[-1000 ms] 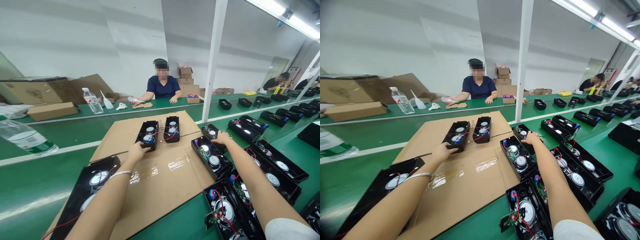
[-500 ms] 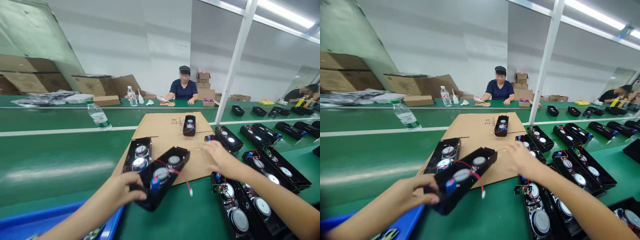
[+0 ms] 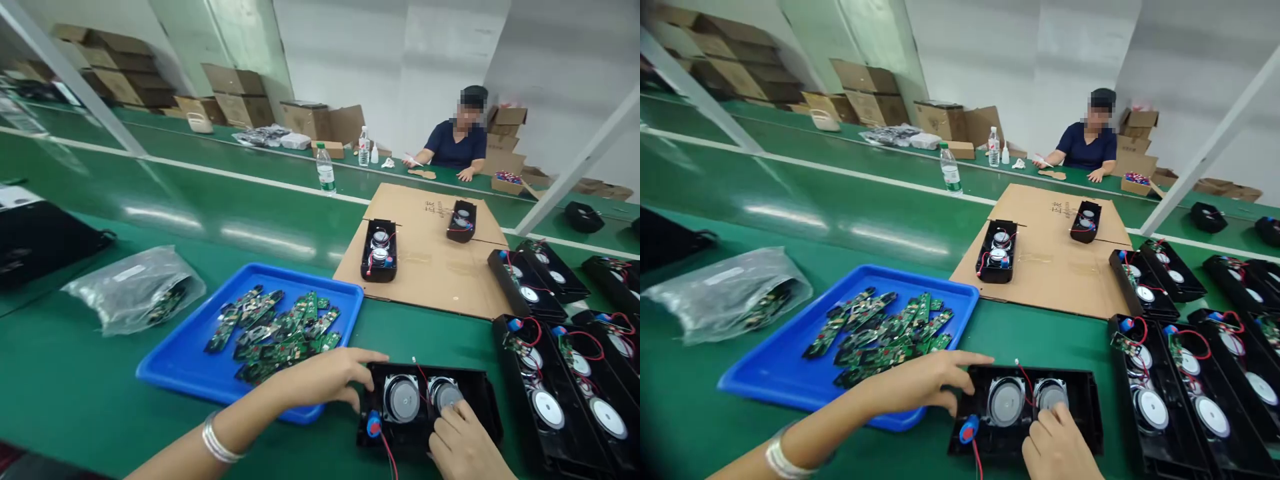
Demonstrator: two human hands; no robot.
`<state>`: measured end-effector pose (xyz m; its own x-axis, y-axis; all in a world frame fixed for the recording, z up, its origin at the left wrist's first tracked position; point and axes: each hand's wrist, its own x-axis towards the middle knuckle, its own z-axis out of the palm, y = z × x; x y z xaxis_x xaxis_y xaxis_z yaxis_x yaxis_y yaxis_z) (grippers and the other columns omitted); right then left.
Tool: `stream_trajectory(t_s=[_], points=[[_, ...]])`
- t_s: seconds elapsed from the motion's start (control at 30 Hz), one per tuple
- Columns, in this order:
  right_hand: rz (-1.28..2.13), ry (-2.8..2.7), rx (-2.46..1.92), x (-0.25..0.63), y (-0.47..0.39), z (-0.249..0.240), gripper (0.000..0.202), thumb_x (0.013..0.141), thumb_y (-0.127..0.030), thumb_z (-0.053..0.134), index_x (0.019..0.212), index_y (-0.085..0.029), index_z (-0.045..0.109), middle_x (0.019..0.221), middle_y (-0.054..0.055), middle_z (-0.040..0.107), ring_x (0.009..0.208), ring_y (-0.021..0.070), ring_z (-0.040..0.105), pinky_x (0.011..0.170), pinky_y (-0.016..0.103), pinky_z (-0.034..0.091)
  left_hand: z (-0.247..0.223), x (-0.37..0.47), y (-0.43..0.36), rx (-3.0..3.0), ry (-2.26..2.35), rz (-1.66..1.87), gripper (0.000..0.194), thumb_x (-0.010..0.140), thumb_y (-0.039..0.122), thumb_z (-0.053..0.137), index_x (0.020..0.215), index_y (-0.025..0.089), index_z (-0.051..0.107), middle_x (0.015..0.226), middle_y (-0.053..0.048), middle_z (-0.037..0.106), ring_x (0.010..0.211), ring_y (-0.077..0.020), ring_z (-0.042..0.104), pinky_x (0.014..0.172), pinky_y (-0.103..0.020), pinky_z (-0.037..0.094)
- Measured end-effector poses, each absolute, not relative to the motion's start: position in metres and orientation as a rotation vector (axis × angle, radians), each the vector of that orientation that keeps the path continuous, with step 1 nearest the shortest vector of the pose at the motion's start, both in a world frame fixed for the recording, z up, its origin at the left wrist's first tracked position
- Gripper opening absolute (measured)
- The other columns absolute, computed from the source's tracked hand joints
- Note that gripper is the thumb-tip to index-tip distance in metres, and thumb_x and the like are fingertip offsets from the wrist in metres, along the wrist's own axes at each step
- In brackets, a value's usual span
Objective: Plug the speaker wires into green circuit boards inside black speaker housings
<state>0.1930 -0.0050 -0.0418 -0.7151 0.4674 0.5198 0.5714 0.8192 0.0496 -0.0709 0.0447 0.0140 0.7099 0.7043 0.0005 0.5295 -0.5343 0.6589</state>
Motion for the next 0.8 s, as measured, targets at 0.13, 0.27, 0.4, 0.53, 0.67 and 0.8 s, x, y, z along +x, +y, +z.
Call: stream_trajectory(t_s=[0.13,0.27,0.4,0.53,0.67,0.8], points=[[-0.133,-2.531,-0.886,0.189,-0.006,-0.030,0.031,0.083,-0.005,0.041,0.055,-0.018,0.047,0.054,0.001,0.048,0.053,0.0158,0.042,0.055,0.030,0.030,0.002,-0.102,0.047,2.060,1.409,0.492,0.022,0.075,0.017,0.068,0.094,0.028,0.071,0.113,0.000,0.071,0.107,-0.0184,0.064,0.096,-0.029,0.047],[-0.104,-2.482,-0.822,0.168,-0.007,-0.017,0.012,0.085,-0.016,0.050,0.083,-0.018,0.061,0.069,0.003,0.056,0.058,0.0154,0.047,0.053,0.027,0.034,-0.017,-0.146,0.063,1.802,2.007,0.636,0.032,0.084,0.024,0.045,0.107,0.010,0.063,0.117,-0.021,0.065,0.115,-0.0349,0.056,0.102,-0.055,0.034],[-0.100,-2.332,-0.510,0.132,-0.011,-0.012,0.021,0.086,-0.006,0.046,0.083,-0.019,0.063,0.075,0.003,0.063,0.062,0.0140,0.052,0.057,0.026,0.041,-0.030,-0.170,0.077,1.590,2.213,0.629,0.030,0.067,0.031,0.061,0.087,0.010,0.067,0.099,-0.025,0.069,0.101,-0.0429,0.061,0.090,-0.054,0.044],[0.375,-2.188,-0.374,0.119,-0.010,-0.016,0.026,0.096,-0.012,0.035,0.090,-0.017,0.060,0.068,0.001,0.065,0.059,0.0108,0.058,0.070,0.026,0.052,-0.031,-0.172,0.081,1.475,2.209,0.719,0.019,0.060,0.031,0.060,0.074,0.018,0.063,0.094,-0.017,0.071,0.095,-0.0375,0.064,0.086,-0.047,0.049],[0.902,-1.889,-0.729,0.130,-0.002,-0.017,0.025,0.100,-0.026,0.031,0.121,-0.024,0.045,0.068,-0.003,0.060,0.043,0.0072,0.050,0.047,0.018,0.049,-0.025,-0.164,0.072,1.405,2.174,0.902,0.015,0.060,0.033,0.054,0.067,0.020,0.055,0.108,-0.021,0.066,0.109,-0.0375,0.058,0.093,-0.049,0.044],[0.928,-1.910,-1.053,0.133,0.008,-0.008,0.028,0.098,-0.034,0.036,0.123,-0.026,0.047,0.081,0.001,0.057,0.066,0.0119,0.059,0.060,0.022,0.052,-0.009,-0.139,0.045,1.368,2.023,1.045,0.024,0.069,0.043,0.049,0.077,0.021,0.053,0.094,-0.012,0.070,0.089,-0.0279,0.067,0.079,-0.039,0.053]])
